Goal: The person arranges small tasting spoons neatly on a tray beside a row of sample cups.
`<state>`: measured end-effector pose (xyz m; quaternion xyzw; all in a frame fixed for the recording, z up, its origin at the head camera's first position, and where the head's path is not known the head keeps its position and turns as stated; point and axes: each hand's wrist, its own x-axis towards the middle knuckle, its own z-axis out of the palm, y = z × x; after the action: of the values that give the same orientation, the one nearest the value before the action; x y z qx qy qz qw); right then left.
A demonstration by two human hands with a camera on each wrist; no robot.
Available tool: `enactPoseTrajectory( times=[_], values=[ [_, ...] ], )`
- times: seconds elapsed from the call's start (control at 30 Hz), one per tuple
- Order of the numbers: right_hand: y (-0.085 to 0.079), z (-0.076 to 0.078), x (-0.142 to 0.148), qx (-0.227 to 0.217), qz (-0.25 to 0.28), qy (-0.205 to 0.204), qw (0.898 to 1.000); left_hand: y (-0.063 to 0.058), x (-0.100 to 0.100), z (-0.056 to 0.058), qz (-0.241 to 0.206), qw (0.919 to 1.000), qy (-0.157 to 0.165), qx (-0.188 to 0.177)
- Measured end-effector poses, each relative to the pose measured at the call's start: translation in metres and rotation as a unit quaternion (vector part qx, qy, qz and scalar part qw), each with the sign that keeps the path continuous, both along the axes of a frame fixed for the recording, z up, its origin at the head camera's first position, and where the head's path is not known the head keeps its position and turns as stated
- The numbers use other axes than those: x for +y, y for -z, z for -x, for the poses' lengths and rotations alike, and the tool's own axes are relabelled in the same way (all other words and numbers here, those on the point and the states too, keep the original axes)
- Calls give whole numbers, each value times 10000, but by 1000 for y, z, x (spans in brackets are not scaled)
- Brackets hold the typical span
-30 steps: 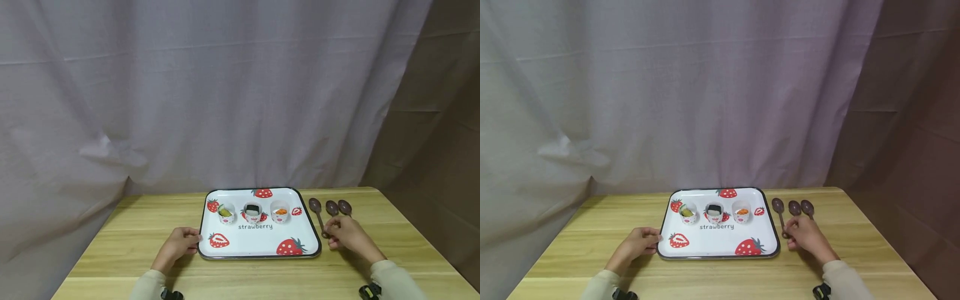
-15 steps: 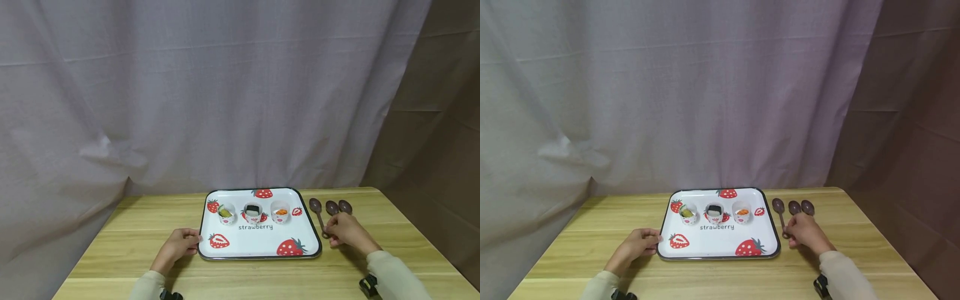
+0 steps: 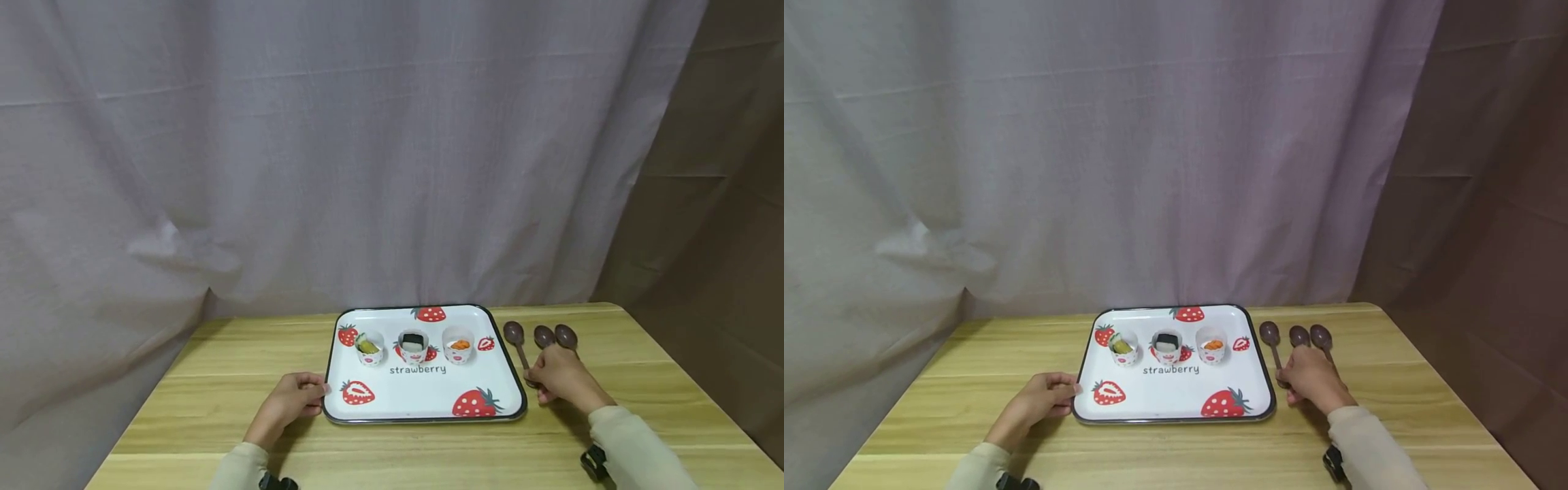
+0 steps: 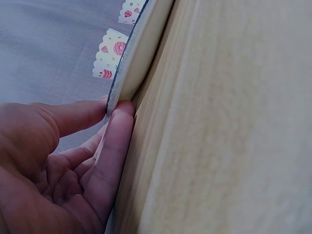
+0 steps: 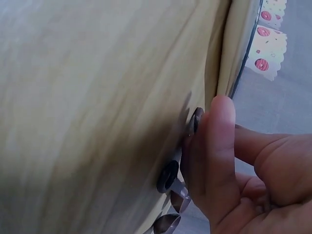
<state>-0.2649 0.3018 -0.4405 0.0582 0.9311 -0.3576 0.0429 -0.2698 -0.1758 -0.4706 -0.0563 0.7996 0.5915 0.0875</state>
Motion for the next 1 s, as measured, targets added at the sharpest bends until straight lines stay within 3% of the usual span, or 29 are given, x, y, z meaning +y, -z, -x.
enactPoseTrajectory(
  times=[0.17, 0.37, 0.57, 1.0],
  values=[
    [1, 0, -3, -61, 119, -45, 9999, 1, -3, -2, 6, 10000, -68, -45],
    [3, -1, -2, -115, 682, -65, 9976, 2, -3, -1, -41, 10000, -42, -43],
    [1, 0, 2, -250, 1162, -94, 9929, 1, -1, 2, -160, 9998, 107, -10],
    [1, -2, 6, -306, 1890, -107, 9814, -1, -2, 0, -158, 9998, 84, -14]
  ],
)
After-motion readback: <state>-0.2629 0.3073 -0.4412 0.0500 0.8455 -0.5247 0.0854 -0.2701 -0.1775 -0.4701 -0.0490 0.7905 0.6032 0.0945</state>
